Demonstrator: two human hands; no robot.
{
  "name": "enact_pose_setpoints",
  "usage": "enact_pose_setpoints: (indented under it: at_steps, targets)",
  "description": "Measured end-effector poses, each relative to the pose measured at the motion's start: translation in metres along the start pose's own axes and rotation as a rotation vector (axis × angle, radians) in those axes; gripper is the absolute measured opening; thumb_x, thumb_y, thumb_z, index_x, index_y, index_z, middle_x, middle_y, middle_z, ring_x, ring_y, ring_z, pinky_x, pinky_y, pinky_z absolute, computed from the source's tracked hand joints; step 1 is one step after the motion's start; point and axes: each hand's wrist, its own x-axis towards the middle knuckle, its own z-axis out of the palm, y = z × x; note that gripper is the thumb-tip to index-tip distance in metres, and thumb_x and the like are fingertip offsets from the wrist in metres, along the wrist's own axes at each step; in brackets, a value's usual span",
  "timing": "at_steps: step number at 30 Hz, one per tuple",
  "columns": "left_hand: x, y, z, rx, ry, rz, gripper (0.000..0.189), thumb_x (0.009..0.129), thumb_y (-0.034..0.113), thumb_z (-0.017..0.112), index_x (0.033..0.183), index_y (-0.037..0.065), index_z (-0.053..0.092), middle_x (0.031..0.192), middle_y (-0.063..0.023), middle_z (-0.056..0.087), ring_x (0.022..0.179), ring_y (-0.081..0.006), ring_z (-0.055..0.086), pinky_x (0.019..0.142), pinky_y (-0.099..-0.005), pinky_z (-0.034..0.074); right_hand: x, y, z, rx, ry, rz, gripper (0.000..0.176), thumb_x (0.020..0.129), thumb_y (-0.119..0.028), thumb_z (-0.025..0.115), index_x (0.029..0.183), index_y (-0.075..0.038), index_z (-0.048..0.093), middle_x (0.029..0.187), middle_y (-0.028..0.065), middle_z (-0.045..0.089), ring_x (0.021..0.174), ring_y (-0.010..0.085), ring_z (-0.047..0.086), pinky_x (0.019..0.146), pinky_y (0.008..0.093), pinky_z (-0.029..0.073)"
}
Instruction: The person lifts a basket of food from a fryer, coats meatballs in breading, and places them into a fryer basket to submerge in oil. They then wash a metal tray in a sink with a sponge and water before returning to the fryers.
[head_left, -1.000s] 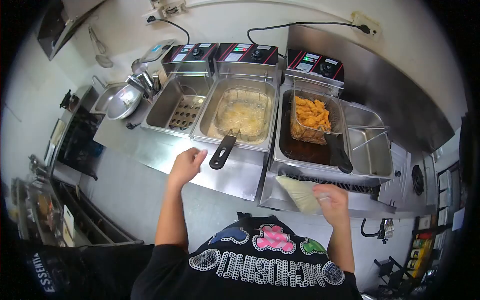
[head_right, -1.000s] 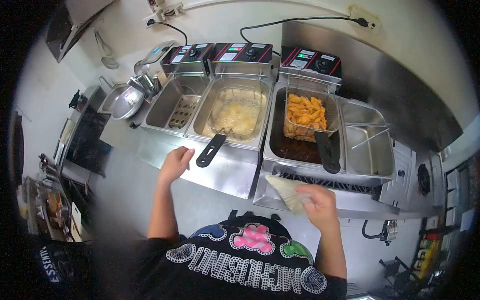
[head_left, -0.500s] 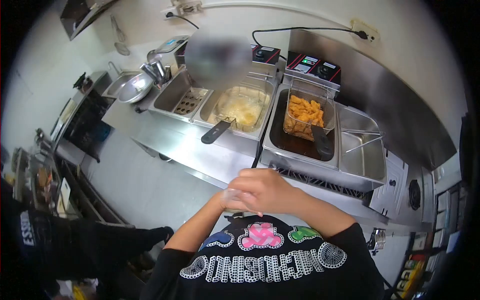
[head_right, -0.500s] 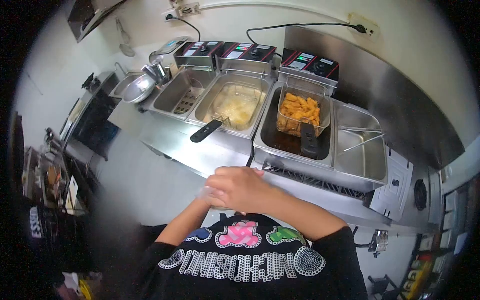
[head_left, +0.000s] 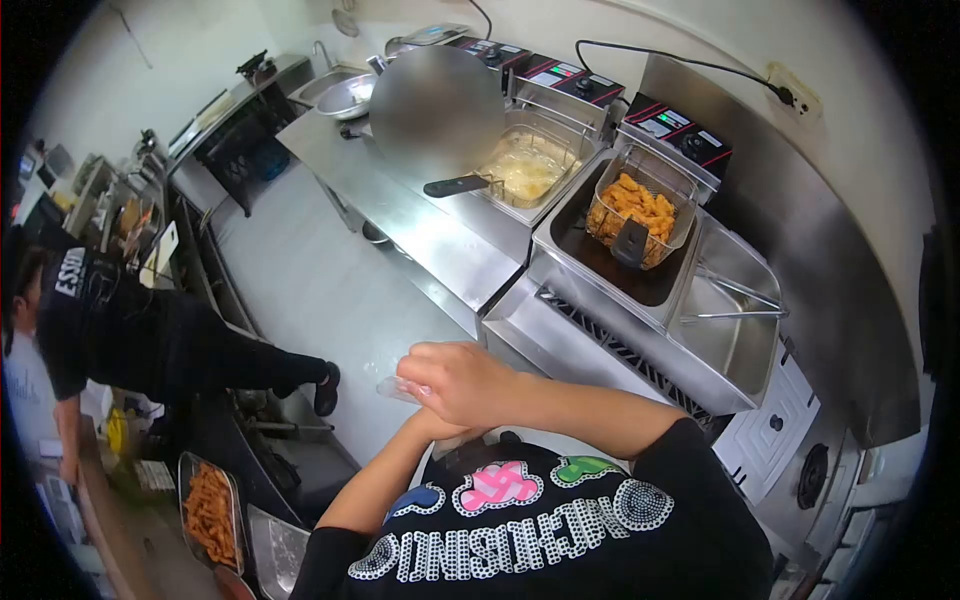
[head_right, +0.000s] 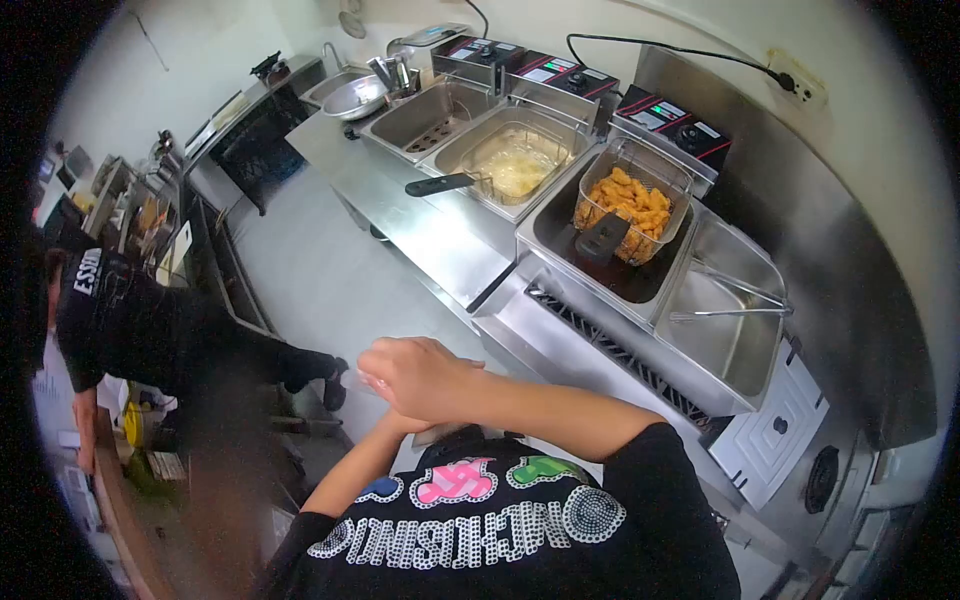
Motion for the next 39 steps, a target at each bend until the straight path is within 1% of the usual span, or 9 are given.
enact_pose_setpoints:
  at_steps: [8,12,14,20,22,26,29,34,39]
  targets:
    - [-0.031,0.010,0.043,0.021,0.112,0.065,0.063,0.078,0.035,0.062,0.129,0.003,0.042,0.134,-0.0132,0.039,0.127,-0.0269,0.033,0.105,-0.0406,0.024,-0.006,-0.041,0.030,0.065,-0.029,-0.088,0.011,0.081,-0.014,0.055,0.078,-0.004,0.051,0.073,0.0138,0.052,0.068,0.0345,0.054,0.059,0.0422,0.043]
    - [-0.090,0.003,0.063,0.027,0.504,-0.304,0.054,0.081,0.031,0.060,0.125,0.002,0.046,0.126,-0.0124,0.048,0.117,-0.0240,0.045,0.099,-0.0371,0.033,-0.001,-0.056,0.056,0.174,0.051,-0.077,0.012,0.082,-0.013,0.054,0.077,-0.002,0.051,0.071,0.0154,0.053,0.067,0.0360,0.054,0.058,0.0432,0.043]
    - [-0.130,0.009,0.066,0.091,0.636,-0.238,0.054,0.077,0.027,0.066,0.121,0.002,0.047,0.124,-0.0124,0.048,0.112,-0.0232,0.047,0.093,-0.0358,0.038,0.003,-0.066,0.077,0.205,0.079,-0.097,0.011,0.082,-0.012,0.053,0.078,-0.002,0.053,0.073,0.0171,0.055,0.068,0.0364,0.054,0.059,0.0418,0.044]
    - [-0.265,0.082,0.099,0.311,0.725,-0.556,0.031,0.077,0.017,0.063,0.103,0.003,0.058,0.112,-0.0142,0.054,0.100,-0.0235,0.053,0.086,-0.0346,0.042,0.005,-0.116,0.153,0.611,0.135,-0.017,0.014,0.088,-0.013,0.052,0.087,-0.001,0.060,0.074,0.0017,0.059,0.067,0.0086,0.051,0.058,0.0273,0.045]
    - [-0.280,0.095,0.113,0.421,0.820,-0.318,0.026,0.080,0.016,0.059,0.102,0.003,0.057,0.107,-0.0152,0.053,0.099,-0.0252,0.051,0.087,-0.0362,0.040,0.005,-0.132,0.156,0.729,0.006,0.175,0.019,0.091,-0.016,0.048,0.079,-0.005,0.057,0.064,-0.0038,0.050,0.056,0.0029,0.045,0.045,0.0198,0.034]
    - [-0.309,0.071,0.142,0.429,0.894,-0.326,0.025,0.090,0.016,0.045,0.108,0.000,0.051,0.110,-0.0177,0.048,0.105,-0.0284,0.047,0.092,-0.0359,0.037,-0.002,-0.142,0.187,0.906,-0.135,0.401,0.023,0.093,-0.023,0.049,0.077,-0.008,0.053,0.059,-0.0060,0.045,0.046,0.0011,0.038,0.038,0.0171,0.028]
    - [-0.356,0.066,0.167,0.372,0.930,-0.461,0.027,0.093,0.016,0.039,0.113,0.001,0.048,0.111,-0.0176,0.047,0.107,-0.0295,0.046,0.093,-0.0363,0.036,-0.004,-0.161,0.198,0.362,-0.416,0.090,0.010,0.086,-0.010,0.052,0.093,-0.003,0.055,0.078,0.0059,0.055,0.069,0.0122,0.054,0.068,0.0289,0.046]
    - [-0.392,0.046,0.190,0.402,1.009,-0.549,0.024,0.091,0.015,0.040,0.106,0.000,0.051,0.102,-0.0187,0.051,0.099,-0.0321,0.050,0.089,-0.0377,0.039,-0.023,-0.257,0.216,-0.220,-0.315,-0.835,0.036,0.078,-0.014,0.056,0.112,-0.003,0.049,0.088,0.0099,0.059,0.084,0.0243,0.058,0.093,0.0373,0.037]
    - [-0.406,0.078,0.201,0.490,1.023,-0.786,0.025,0.090,0.017,0.041,0.108,0.002,0.050,0.104,-0.0197,0.052,0.099,-0.0321,0.052,0.090,-0.0373,0.040,-0.056,-0.210,0.289,-0.583,-0.860,-0.789,0.030,0.080,-0.016,0.052,0.108,-0.005,0.051,0.078,0.0097,0.061,0.081,0.0257,0.061,0.084,0.0388,0.044]
